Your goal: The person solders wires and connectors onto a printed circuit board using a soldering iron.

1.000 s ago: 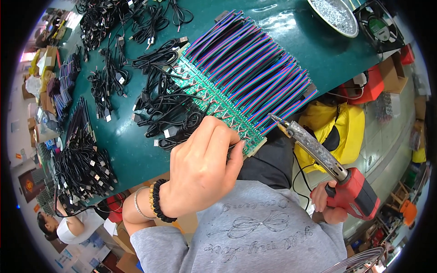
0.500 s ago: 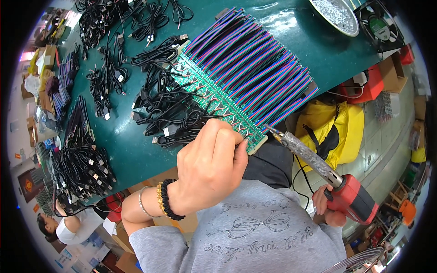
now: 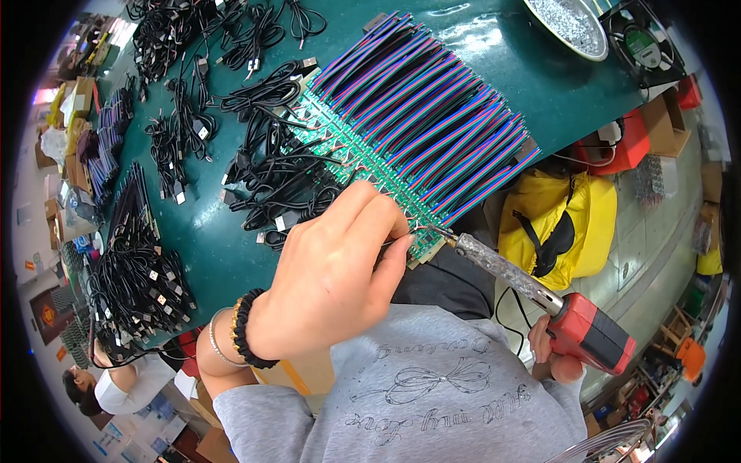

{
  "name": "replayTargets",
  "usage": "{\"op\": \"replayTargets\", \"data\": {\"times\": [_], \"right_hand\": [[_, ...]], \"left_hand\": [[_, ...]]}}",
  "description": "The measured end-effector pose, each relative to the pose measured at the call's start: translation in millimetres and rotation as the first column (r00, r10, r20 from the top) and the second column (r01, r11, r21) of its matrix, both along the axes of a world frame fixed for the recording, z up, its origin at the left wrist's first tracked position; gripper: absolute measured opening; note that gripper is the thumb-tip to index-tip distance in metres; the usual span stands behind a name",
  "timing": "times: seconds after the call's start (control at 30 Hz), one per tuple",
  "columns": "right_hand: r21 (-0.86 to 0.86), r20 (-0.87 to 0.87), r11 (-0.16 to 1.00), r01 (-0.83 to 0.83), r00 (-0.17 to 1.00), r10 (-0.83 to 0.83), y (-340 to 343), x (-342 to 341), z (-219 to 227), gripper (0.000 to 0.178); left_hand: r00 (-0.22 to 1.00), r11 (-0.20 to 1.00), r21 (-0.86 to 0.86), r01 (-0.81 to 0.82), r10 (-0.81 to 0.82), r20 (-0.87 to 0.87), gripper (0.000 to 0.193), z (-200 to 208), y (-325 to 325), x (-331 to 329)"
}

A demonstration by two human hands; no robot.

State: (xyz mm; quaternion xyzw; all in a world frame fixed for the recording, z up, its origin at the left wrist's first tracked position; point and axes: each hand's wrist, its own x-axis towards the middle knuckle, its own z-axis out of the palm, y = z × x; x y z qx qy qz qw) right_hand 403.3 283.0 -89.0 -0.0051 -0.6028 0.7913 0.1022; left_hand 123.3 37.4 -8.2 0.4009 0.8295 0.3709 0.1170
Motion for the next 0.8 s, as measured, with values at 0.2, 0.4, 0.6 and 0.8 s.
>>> {"op": "replayTargets", "data": {"times": [0.2, 0.4, 0.6, 0.8], "right_hand": [[-0.085, -0.033, 0.991, -0.105, 0.994, 0.102, 6, -1, -6, 0.046], [-0.021, 0.104, 0.999, 0.045, 0.994, -0.042, 3, 5, 0, 0.061], [-0.016, 0.204, 0.999, -0.044, 0.978, 0.047, 9, 13, -2, 0.066], [0.172, 0.050, 0.985, 0.016, 0.998, -0.025, 11, 15, -11, 0.043]], "left_hand": [[0.988, 0.998, -0.059, 0.030, -0.021, 0.152, 0.012, 15, 4, -14], [0.992, 0.996, -0.080, 0.043, -0.034, 0.120, 0.012, 15, 5, -15], [0.991, 0.995, -0.082, 0.060, -0.050, 0.122, 0.013, 15, 7, -18], [0.984, 0.988, -0.096, 0.119, -0.105, 0.142, 0.014, 17, 9, -23]]}}
